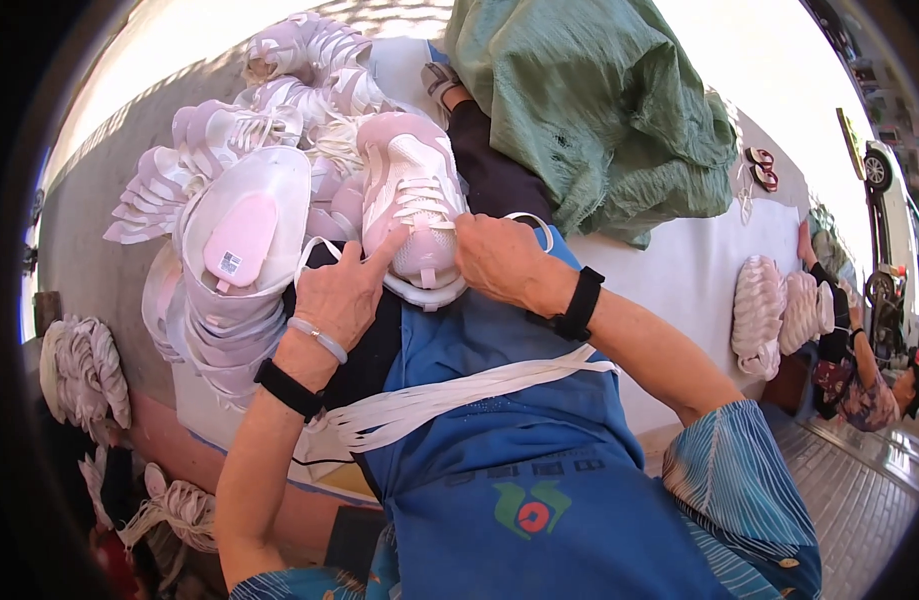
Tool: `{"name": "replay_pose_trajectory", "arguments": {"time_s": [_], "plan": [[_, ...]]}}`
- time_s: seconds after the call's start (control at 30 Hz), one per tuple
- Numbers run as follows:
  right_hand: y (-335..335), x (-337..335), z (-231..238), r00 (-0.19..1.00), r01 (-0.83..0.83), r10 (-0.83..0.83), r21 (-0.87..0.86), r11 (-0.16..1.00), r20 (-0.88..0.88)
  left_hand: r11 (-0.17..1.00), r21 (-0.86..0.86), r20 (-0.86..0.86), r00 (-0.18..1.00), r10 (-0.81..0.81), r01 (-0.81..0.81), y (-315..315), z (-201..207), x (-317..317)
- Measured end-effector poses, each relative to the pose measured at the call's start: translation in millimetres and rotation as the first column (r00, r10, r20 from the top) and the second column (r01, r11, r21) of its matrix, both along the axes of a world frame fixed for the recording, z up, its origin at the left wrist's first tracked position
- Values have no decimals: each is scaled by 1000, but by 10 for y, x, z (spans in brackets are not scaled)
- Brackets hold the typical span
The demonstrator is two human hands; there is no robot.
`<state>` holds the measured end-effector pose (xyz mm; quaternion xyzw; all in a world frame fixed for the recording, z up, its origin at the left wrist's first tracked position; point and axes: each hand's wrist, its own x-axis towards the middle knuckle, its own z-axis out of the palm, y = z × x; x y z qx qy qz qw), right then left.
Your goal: Thread laces through the eyelets of several pairs of pink and white sneakers.
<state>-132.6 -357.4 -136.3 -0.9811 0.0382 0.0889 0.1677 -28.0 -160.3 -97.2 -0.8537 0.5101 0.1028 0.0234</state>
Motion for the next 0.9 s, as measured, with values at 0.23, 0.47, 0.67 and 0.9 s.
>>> {"name": "replay_pose_trajectory", "arguments": {"time_s": [0.23,0.47,0.67,0.9], "plan": [[5,1,83,998,55,-53,101,993,-27,999,4,-88,995,47,-47,-54,60,21],[27,-116,212,981,107,-127,142,984,146,875,-365,-224,942,251,-319,63,144,-54],[-110,-105,210,995,3,-11,85,996,99,895,-244,-287,910,300,-373,146,109,-133],[-138,-114,124,992,-18,5,101,995,124,896,-265,-226,926,301,-356,-28,128,-159]]}}
